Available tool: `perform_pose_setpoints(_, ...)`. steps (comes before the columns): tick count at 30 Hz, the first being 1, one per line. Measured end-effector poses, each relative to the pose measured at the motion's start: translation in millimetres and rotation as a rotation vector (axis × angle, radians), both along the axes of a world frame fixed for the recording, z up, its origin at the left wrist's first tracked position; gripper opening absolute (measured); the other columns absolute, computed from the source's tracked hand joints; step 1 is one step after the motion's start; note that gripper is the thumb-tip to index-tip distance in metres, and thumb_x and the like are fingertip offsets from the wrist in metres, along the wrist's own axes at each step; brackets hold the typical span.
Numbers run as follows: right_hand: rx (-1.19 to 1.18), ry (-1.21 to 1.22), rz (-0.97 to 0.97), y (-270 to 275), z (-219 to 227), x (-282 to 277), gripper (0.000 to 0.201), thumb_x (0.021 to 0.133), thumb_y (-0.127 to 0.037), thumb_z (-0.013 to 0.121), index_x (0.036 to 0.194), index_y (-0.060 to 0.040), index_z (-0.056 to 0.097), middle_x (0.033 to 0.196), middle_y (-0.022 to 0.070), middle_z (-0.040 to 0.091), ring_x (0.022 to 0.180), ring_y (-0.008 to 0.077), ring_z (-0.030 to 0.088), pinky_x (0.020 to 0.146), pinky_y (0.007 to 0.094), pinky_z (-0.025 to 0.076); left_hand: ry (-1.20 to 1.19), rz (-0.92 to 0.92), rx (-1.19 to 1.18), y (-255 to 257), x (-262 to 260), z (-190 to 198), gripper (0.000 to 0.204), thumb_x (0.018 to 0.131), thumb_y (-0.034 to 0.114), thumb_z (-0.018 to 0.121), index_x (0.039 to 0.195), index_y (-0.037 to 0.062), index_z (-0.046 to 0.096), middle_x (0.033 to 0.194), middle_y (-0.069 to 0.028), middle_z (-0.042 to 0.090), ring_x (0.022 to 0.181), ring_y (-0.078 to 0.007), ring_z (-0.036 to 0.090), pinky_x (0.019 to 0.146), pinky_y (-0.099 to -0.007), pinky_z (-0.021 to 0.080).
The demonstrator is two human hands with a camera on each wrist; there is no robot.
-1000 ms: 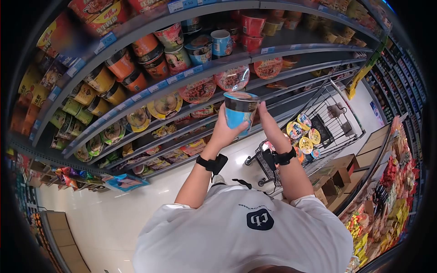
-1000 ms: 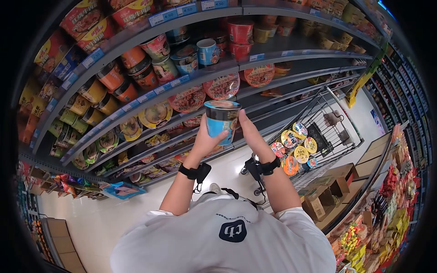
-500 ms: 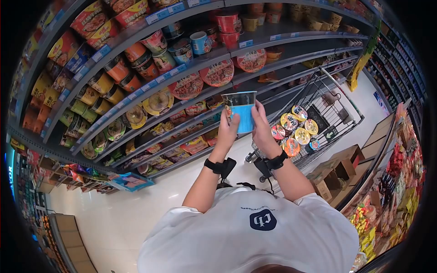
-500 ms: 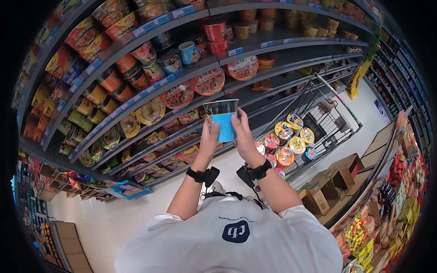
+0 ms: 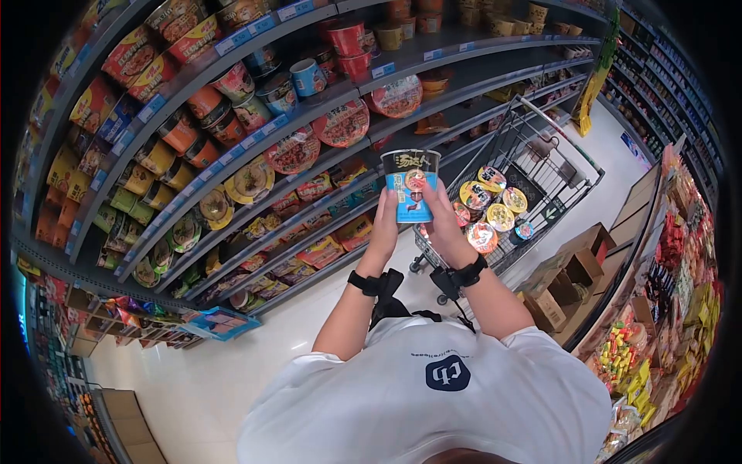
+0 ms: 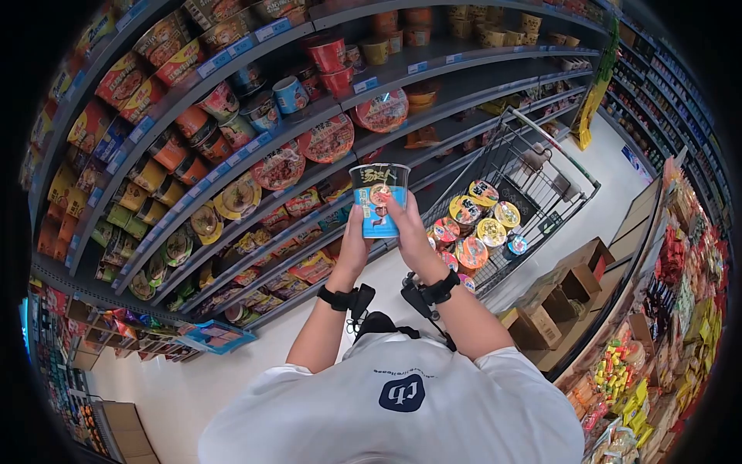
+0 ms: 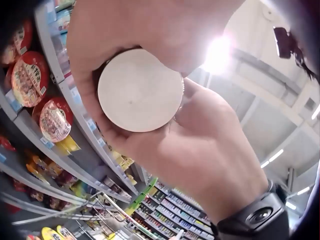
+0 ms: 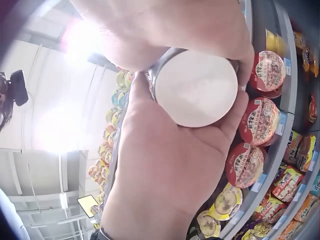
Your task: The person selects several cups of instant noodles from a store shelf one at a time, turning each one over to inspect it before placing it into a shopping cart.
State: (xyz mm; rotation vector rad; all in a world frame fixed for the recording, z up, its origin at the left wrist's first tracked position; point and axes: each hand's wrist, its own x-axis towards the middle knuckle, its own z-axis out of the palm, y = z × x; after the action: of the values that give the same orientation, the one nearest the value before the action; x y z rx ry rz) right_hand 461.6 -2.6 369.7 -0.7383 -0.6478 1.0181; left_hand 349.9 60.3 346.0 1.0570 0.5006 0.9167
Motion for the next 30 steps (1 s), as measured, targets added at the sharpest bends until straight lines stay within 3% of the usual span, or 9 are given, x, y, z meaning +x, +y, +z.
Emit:
perform_pose_setpoints(2,-0.043,-0.031,0.087,-5,4,6,0.056,0.099,-0.035,0.054,0.141,-0.0041,0.032,0.131,0.0076,0.050,0.114,0.0125,0.054,0.095,0.0282,0.046,0.024,-0.013,0.090,1,3,-6,0.059,0.104,0.046,0.035,0.141,-0.0006,0.034,0.129,-0.0115,0.053,0.115,-0.0237,0.056,0.097,-0.0325,0.044)
perform_pose_setpoints(4,-0.032,-0.077,0.070,-8,10,8,0.064,0.097,-0.033,0.058,0.143,-0.0007,0.026,0.133,0.0132,0.046,0.117,0.0167,0.051,0.096,0.0312,0.046,0.586,0.319,0.743,0,1,-4,0.058,0.104,0.043,0.035,0.141,-0.0012,0.033,0.128,-0.0118,0.053,0.115,-0.0242,0.056,0.097,-0.0337,0.044)
perform_pose_setpoints(6,-0.114,-0.477,-0.269,-8,10,3,0.062,0.098,-0.032,0.057,0.142,-0.0015,0.027,0.133,0.0141,0.046,0.118,0.0186,0.051,0.097,0.0314,0.045,0.496,0.266,0.683,0,8,0,0.060,0.104,0.045,0.037,0.141,-0.0016,0.033,0.129,-0.0125,0.052,0.117,-0.0241,0.054,0.098,-0.0342,0.043)
perform_pose_setpoints(11,0.019,-0.265,-0.168,-12,9,5,0.062,0.100,-0.033,0.054,0.144,-0.0010,0.024,0.133,0.0143,0.046,0.118,0.0194,0.052,0.098,0.0307,0.043,0.457,0.126,0.520,-12,2,13,0.071,0.100,0.051,0.043,0.143,-0.0041,0.031,0.138,-0.0211,0.046,0.128,-0.0267,0.046,0.106,-0.0331,0.035)
perform_pose_setpoints(13,0.001,-0.088,-0.059,-16,8,9,0.063,0.100,-0.033,0.053,0.145,-0.0006,0.023,0.133,0.0143,0.046,0.118,0.0190,0.051,0.099,0.0305,0.042,0.088,-0.005,0.199,-8,0,5,0.073,0.098,0.050,0.048,0.144,-0.0039,0.030,0.139,-0.0211,0.044,0.128,-0.0274,0.047,0.105,-0.0339,0.036)
perform_pose_setpoints(16,-0.034,-0.004,0.165,-18,3,12,0.058,0.099,-0.036,0.053,0.142,-0.0038,0.031,0.133,0.0106,0.047,0.120,0.0163,0.050,0.098,0.0311,0.044,0.074,0.001,0.207,-11,1,0,0.072,0.098,0.046,0.051,0.145,-0.0038,0.029,0.138,-0.0209,0.044,0.126,-0.0279,0.048,0.104,-0.0346,0.038)
perform_pose_setpoints(19,-0.064,-0.131,0.063,-17,3,13,0.064,0.099,-0.035,0.053,0.144,0.0000,0.024,0.133,0.0137,0.049,0.118,0.0188,0.052,0.100,0.0306,0.042,0.520,0.150,0.473,-13,-3,24,0.073,0.097,0.044,0.054,0.145,-0.0033,0.028,0.137,-0.0217,0.044,0.126,-0.0294,0.047,0.104,-0.0362,0.038)
perform_pose_setpoints(22,-0.082,-0.541,-0.278,-14,-2,13,0.065,0.100,-0.037,0.052,0.145,0.0005,0.023,0.134,0.0130,0.047,0.120,0.0196,0.050,0.102,0.0306,0.040,0.446,0.171,0.630,-9,7,11,0.071,0.097,0.042,0.054,0.145,-0.0030,0.028,0.136,-0.0221,0.044,0.125,-0.0293,0.048,0.104,-0.0364,0.038)
perform_pose_setpoints(30,0.005,-0.063,0.112,-32,5,24,0.061,0.098,-0.035,0.056,0.144,-0.0033,0.028,0.130,0.0086,0.050,0.118,0.0142,0.049,0.099,0.0285,0.040,0.093,0.011,0.318,-20,12,9,0.069,0.096,0.041,0.056,0.143,-0.0020,0.030,0.130,-0.0173,0.052,0.119,-0.0236,0.052,0.101,-0.0335,0.041)
